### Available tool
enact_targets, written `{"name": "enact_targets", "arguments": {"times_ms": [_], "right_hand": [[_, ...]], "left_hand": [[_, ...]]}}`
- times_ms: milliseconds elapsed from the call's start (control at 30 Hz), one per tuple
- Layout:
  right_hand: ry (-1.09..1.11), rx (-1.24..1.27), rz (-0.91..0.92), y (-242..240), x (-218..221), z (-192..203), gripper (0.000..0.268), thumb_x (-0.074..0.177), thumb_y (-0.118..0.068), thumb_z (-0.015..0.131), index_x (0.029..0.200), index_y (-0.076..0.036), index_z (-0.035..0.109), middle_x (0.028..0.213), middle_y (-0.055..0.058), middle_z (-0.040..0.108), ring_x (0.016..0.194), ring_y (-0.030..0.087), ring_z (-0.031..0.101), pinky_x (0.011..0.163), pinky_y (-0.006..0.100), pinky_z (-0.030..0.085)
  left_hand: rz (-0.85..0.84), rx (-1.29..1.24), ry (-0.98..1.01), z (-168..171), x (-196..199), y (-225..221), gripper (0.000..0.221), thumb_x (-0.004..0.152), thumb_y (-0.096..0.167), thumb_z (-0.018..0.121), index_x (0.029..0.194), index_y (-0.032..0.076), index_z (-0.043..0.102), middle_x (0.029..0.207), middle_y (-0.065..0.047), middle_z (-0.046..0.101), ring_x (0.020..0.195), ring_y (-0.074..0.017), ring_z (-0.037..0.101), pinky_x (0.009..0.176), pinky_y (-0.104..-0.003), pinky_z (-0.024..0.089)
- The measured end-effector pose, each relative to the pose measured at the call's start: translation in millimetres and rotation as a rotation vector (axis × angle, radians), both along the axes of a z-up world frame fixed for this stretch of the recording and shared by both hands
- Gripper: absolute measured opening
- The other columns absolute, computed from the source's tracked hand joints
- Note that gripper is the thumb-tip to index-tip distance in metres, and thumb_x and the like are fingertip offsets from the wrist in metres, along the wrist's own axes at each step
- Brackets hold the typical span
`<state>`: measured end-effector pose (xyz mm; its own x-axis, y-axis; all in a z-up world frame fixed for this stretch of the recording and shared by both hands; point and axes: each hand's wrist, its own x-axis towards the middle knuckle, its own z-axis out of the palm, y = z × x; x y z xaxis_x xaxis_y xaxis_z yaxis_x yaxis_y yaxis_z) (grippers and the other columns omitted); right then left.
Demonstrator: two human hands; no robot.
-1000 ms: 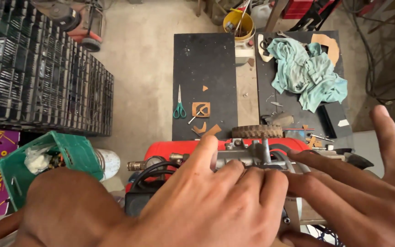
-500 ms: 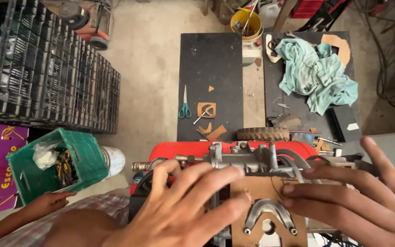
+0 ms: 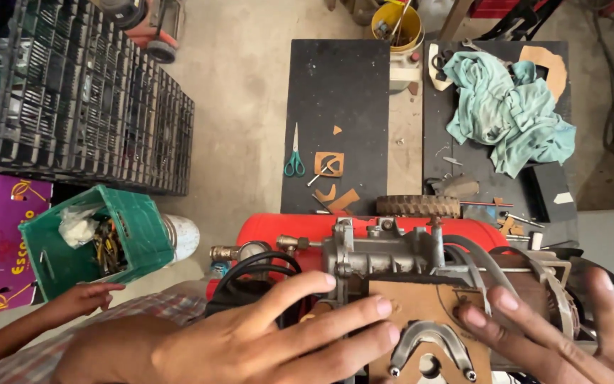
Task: A person is seen fitting and marking a custom gasket for an air compressor cylinder head on a workbench.
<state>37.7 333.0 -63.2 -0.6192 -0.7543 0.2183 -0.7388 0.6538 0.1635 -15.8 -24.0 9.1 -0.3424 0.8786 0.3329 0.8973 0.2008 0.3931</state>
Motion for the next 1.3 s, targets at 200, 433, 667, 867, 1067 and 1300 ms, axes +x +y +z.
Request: {"name": "enact_targets", "arguments": {"times_ms": [200,433,667,867,1067,1300], "right_hand": [[0.096,0.083,0.278,18,-24,1,0.047,0.105,-0.026,0.045,0.145,-0.008,0.06,0.149,-0.002,0.058,0.136,0.013,0.05,0.105,0.064,0.047],[-0.251,-0.241,-0.348,-34,-6,30,0.04,0.096,-0.024,0.042,0.121,-0.013,0.071,0.124,-0.006,0.073,0.122,0.004,0.061,0.129,0.048,0.02],[0.006,0.078,0.102,-6,-23,16,0.052,0.1,-0.02,0.038,0.146,-0.003,0.054,0.153,0.007,0.054,0.141,0.014,0.045,0.115,0.069,0.038],[-0.149,0.055,0.013,-12,-14,13,0.069,0.087,-0.025,0.041,0.154,-0.006,0.037,0.162,0.002,0.035,0.149,0.01,0.028,0.125,0.059,0.022],[-0.147,-0.125,-0.053,-42,-27,51,0.054,0.095,-0.048,0.044,0.127,-0.013,0.067,0.136,0.001,0.066,0.129,0.016,0.059,0.124,0.06,0.033],[-0.055,-0.064,0.015,-40,-25,52,0.062,0.097,-0.054,0.043,0.138,-0.01,0.061,0.139,-0.003,0.065,0.13,0.017,0.059,0.115,0.059,0.041]], "left_hand": [[0.091,-0.277,0.484,-12,8,4,0.037,0.11,0.011,0.041,0.145,0.011,0.054,0.149,0.001,0.058,0.149,-0.0186,0.048,0.115,-0.037,0.05],[0.064,-0.264,0.635,-24,8,3,0.037,0.112,0.009,0.039,0.147,0.01,0.051,0.15,0.002,0.055,0.145,-0.0158,0.053,0.112,-0.032,0.054],[0.083,-0.274,0.659,-28,7,-1,0.039,0.114,0.012,0.04,0.152,0.011,0.047,0.159,0.004,0.049,0.149,-0.0151,0.048,0.12,-0.032,0.048],[0.086,-0.376,0.64,-22,15,2,0.047,0.11,0.016,0.04,0.156,0.009,0.037,0.164,0.0,0.04,0.153,-0.0183,0.04,0.119,-0.037,0.044],[0.134,-0.389,0.545,-12,20,3,0.045,0.11,0.017,0.038,0.154,0.012,0.044,0.162,0.0,0.045,0.153,-0.0193,0.042,0.123,-0.04,0.042],[0.099,-0.128,0.09,-11,21,0,0.034,0.115,0.013,0.047,0.147,0.004,0.057,0.156,-0.01,0.056,0.152,-0.0274,0.044,0.123,-0.057,0.038]]}}
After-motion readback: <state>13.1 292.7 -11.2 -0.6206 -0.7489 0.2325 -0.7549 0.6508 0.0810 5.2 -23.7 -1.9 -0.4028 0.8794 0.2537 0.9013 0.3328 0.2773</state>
